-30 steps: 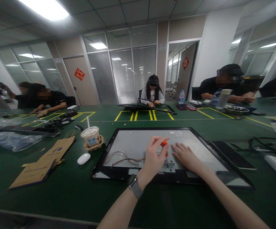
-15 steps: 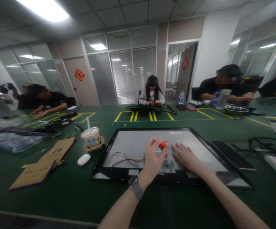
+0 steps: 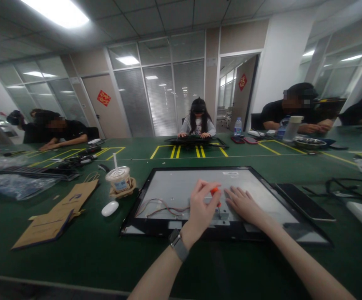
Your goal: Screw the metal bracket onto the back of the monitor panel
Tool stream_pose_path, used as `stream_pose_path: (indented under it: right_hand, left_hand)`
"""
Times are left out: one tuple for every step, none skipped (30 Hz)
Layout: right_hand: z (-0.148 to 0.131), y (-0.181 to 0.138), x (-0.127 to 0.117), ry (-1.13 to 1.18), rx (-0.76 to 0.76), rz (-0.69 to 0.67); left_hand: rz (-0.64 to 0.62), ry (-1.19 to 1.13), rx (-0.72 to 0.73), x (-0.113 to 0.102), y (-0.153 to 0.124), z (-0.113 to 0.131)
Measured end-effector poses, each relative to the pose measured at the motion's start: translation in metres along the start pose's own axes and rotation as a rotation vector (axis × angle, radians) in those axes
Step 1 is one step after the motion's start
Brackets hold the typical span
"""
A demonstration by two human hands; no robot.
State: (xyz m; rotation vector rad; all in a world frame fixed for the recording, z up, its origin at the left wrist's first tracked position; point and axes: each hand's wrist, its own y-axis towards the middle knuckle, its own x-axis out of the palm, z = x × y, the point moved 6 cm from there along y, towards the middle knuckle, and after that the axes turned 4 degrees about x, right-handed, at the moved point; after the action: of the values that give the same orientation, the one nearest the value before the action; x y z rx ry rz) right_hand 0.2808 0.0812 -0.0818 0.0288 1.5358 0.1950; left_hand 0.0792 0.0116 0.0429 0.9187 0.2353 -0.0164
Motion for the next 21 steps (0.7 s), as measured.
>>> stream_pose_path:
  right_hand:
    - [0.0001,0.0002,-0.0003,0.006,0.000,-0.001]
    - [0.0002,0.0003,-0.0005,0.012,-0.002,0.002]
    - [0.0003,0.0005,-0.0006,0.018,-0.001,0.006]
    - [0.0005,0.0007,-0.0002,0.023,0.000,0.010]
    - [0.0008,0.0009,0.0005,0.026,0.002,0.014]
    - [0.0011,0.0012,0.0015,0.026,0.005,0.017]
    - [0.0016,0.0015,0.0027,0.024,0.008,0.021]
    - [0.0019,0.0019,0.0038,0.022,0.009,0.027]
    - [0.0022,0.0022,0.0048,0.020,0.006,0.036]
    - [0.0023,0.0024,0.0055,0.019,0.000,0.045]
    - [0.0024,0.0026,0.0060,0.018,-0.007,0.053]
    - [0.0026,0.0027,0.0063,0.015,-0.013,0.059]
    - [0.0027,0.0027,0.0064,0.008,-0.017,0.062]
    - [0.0027,0.0027,0.0064,-0.003,-0.020,0.063]
    - [0.0027,0.0026,0.0062,-0.016,-0.023,0.061]
    - [0.0025,0.0026,0.0060,-0.027,-0.025,0.059]
    - [0.0024,0.0025,0.0057,-0.035,-0.026,0.056]
    - [0.0022,0.0025,0.0055,-0.038,-0.024,0.052]
    - [0.0023,0.0025,0.0052,-0.036,-0.020,0.049]
    - [0.0023,0.0025,0.0050,-0.030,-0.015,0.048]
    - [0.0025,0.0026,0.0049,-0.022,-0.010,0.047]
  left_hand:
    - [-0.007,-0.006,0.005,-0.0002,-0.0002,0.0016]
    - [-0.012,-0.013,0.010,-0.0004,-0.0002,0.0033]
    - [-0.015,-0.021,0.017,-0.0005,-0.0002,0.0050]
    - [-0.021,-0.028,0.024,-0.0002,-0.0001,0.0065]
    - [-0.031,-0.033,0.030,0.0006,0.0000,0.0076]
    - [-0.041,-0.037,0.035,0.0017,-0.0001,0.0082]
    - [-0.050,-0.038,0.042,0.0030,-0.0003,0.0084]
    - [-0.052,-0.036,0.050,0.0041,-0.0006,0.0085]
    - [-0.047,-0.031,0.059,0.0050,-0.0010,0.0083]
    - [-0.034,-0.025,0.069,0.0055,-0.0014,0.0081]
    - [-0.019,-0.017,0.078,0.0057,-0.0019,0.0078]
    - [-0.003,-0.009,0.085,0.0058,-0.0023,0.0075]
    - [0.012,0.000,0.089,0.0055,-0.0027,0.0074]
    - [0.024,0.009,0.091,0.0051,-0.0031,0.0073]
    - [0.031,0.015,0.091,0.0047,-0.0033,0.0075]
    - [0.032,0.018,0.093,0.0042,-0.0035,0.0081]
    - [0.026,0.019,0.093,0.0038,-0.0036,0.0089]
    - [0.015,0.018,0.089,0.0035,-0.0036,0.0096]
    - [-0.001,0.013,0.080,0.0034,-0.0036,0.0099]
    - [-0.018,0.005,0.070,0.0035,-0.0035,0.0101]
    - [-0.031,-0.003,0.055,0.0037,-0.0034,0.0096]
